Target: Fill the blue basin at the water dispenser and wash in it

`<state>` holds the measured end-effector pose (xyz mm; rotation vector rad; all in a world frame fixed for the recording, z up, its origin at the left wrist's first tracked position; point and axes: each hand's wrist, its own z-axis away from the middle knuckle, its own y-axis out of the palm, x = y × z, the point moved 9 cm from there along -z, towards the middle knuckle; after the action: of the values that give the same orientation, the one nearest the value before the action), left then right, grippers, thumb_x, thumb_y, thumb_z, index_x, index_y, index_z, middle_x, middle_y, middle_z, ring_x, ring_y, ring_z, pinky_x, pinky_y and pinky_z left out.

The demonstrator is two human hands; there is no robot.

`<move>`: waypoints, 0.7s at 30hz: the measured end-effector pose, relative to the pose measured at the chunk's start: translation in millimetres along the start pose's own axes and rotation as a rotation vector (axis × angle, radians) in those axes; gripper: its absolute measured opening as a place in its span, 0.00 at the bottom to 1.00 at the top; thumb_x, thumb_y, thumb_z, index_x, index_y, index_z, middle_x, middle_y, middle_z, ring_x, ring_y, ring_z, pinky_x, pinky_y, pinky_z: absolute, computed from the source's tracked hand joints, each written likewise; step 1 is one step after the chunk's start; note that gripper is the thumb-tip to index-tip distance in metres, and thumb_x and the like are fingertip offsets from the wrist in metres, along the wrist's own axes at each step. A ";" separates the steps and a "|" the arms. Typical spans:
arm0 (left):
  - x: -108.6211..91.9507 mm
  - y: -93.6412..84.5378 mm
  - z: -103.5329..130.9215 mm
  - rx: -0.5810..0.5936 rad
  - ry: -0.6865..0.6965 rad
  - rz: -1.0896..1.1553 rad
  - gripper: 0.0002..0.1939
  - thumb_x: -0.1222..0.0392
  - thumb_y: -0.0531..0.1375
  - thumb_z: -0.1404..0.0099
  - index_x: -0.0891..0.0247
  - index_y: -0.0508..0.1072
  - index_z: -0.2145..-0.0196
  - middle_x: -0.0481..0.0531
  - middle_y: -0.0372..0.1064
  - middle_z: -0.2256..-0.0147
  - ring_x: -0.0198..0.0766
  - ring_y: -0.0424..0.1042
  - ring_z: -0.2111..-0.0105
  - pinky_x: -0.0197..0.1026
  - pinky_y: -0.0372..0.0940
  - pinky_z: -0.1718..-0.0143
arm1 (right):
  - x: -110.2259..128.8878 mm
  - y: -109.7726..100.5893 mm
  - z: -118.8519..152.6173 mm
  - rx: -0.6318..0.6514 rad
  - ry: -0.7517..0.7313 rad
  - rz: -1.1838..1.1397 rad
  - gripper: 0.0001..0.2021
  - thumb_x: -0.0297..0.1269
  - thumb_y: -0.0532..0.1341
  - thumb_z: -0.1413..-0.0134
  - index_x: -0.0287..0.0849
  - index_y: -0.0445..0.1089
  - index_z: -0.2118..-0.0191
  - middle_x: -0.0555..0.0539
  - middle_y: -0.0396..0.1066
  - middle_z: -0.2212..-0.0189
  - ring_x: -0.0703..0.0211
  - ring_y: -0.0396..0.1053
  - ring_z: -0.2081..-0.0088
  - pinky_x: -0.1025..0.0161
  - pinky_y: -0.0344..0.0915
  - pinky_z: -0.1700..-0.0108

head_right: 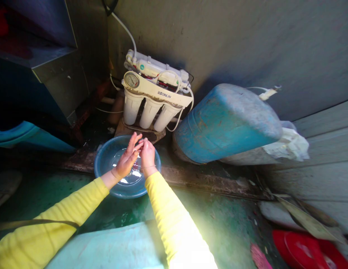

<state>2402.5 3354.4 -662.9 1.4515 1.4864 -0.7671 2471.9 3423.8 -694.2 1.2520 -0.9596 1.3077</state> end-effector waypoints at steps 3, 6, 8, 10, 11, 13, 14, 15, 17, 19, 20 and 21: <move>5.0 -8.8 -2.6 -0.075 -0.070 0.099 0.32 0.46 0.45 0.34 0.52 0.38 0.36 0.58 0.42 0.36 0.46 0.55 0.41 0.51 0.54 0.43 | -10.4 4.4 -1.8 0.050 0.137 -0.174 0.14 0.48 0.56 0.49 0.40 0.65 0.73 0.56 0.54 0.84 0.70 0.49 0.83 0.69 0.44 0.82; 7.5 -20.6 -5.1 -0.172 -0.108 0.139 0.31 0.44 0.44 0.34 0.51 0.39 0.36 0.56 0.43 0.36 0.46 0.52 0.40 0.51 0.53 0.42 | -12.8 17.5 -1.2 0.179 0.221 -0.308 0.19 0.51 0.54 0.49 0.38 0.68 0.69 0.56 0.51 0.84 0.72 0.45 0.84 0.70 0.40 0.82; 8.0 -24.3 -5.7 -0.196 -0.114 0.152 0.32 0.44 0.44 0.34 0.51 0.39 0.36 0.56 0.43 0.36 0.46 0.51 0.39 0.51 0.52 0.42 | -7.6 20.9 -1.2 0.224 0.165 -0.246 0.19 0.52 0.54 0.50 0.39 0.69 0.66 0.55 0.55 0.82 0.72 0.47 0.83 0.70 0.42 0.82; 6.6 -22.0 -5.5 -0.164 -0.095 0.127 0.33 0.44 0.45 0.34 0.52 0.38 0.36 0.57 0.42 0.36 0.46 0.51 0.39 0.51 0.50 0.41 | -1.4 19.1 -1.6 0.217 0.053 -0.089 0.15 0.48 0.58 0.52 0.40 0.69 0.67 0.54 0.60 0.80 0.71 0.51 0.81 0.71 0.46 0.81; 5.7 -19.6 -5.0 -0.141 -0.080 0.109 0.33 0.45 0.46 0.34 0.53 0.38 0.36 0.58 0.42 0.36 0.46 0.51 0.39 0.51 0.49 0.41 | 1.6 17.2 -1.7 0.199 -0.010 -0.003 0.13 0.46 0.59 0.52 0.41 0.68 0.68 0.54 0.62 0.79 0.70 0.53 0.79 0.71 0.49 0.80; 5.1 -15.2 -3.3 -0.115 -0.065 0.103 0.34 0.45 0.47 0.35 0.53 0.39 0.36 0.59 0.42 0.36 0.46 0.52 0.40 0.51 0.48 0.40 | 4.5 12.5 -2.1 0.150 -0.101 0.119 0.11 0.45 0.60 0.52 0.41 0.67 0.72 0.53 0.64 0.78 0.69 0.57 0.77 0.70 0.53 0.77; 6.4 -13.6 -2.5 -0.114 -0.078 0.128 0.34 0.45 0.47 0.35 0.53 0.39 0.36 0.59 0.42 0.36 0.46 0.52 0.40 0.51 0.48 0.41 | 3.6 9.3 -2.8 0.120 -0.112 0.143 0.12 0.46 0.59 0.52 0.41 0.66 0.73 0.53 0.64 0.78 0.68 0.58 0.77 0.69 0.54 0.77; 8.8 -12.7 -2.0 -0.125 -0.107 0.173 0.33 0.44 0.47 0.35 0.52 0.40 0.36 0.58 0.43 0.36 0.47 0.53 0.40 0.51 0.49 0.41 | 1.6 5.8 -3.9 0.092 -0.102 0.146 0.14 0.47 0.58 0.50 0.41 0.66 0.74 0.53 0.63 0.79 0.68 0.57 0.77 0.69 0.54 0.77; 14.6 -12.2 -1.8 -0.168 -0.195 0.320 0.32 0.44 0.46 0.34 0.48 0.40 0.37 0.56 0.44 0.37 0.47 0.57 0.42 0.52 0.52 0.43 | -5.9 0.8 -6.6 0.067 -0.018 0.080 0.17 0.51 0.56 0.49 0.41 0.67 0.74 0.54 0.58 0.83 0.69 0.53 0.81 0.69 0.49 0.81; 18.1 -14.4 -3.1 -0.233 -0.273 0.498 0.29 0.43 0.44 0.34 0.46 0.41 0.37 0.55 0.44 0.37 0.47 0.60 0.44 0.52 0.54 0.44 | -13.2 2.1 -7.8 0.106 0.099 -0.058 0.18 0.52 0.55 0.49 0.40 0.68 0.72 0.56 0.53 0.84 0.72 0.47 0.83 0.70 0.44 0.83; 18.3 -17.2 -4.5 -0.271 -0.294 0.577 0.29 0.43 0.43 0.34 0.45 0.42 0.38 0.55 0.44 0.37 0.46 0.60 0.44 0.52 0.55 0.45 | -14.5 4.6 -7.6 0.139 0.144 -0.132 0.17 0.51 0.56 0.49 0.40 0.69 0.70 0.57 0.52 0.84 0.72 0.46 0.84 0.71 0.43 0.84; 17.9 -20.9 -6.2 -0.308 -0.306 0.643 0.28 0.43 0.42 0.34 0.46 0.42 0.38 0.54 0.43 0.36 0.45 0.59 0.43 0.52 0.55 0.45 | -14.8 7.2 -6.8 0.169 0.177 -0.198 0.15 0.48 0.57 0.50 0.40 0.70 0.68 0.57 0.54 0.83 0.73 0.47 0.83 0.72 0.43 0.84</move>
<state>2382.4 3365.0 -679.7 1.3818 0.7876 -0.3223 2462.5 3427.2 -708.9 1.2988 -0.5942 1.3371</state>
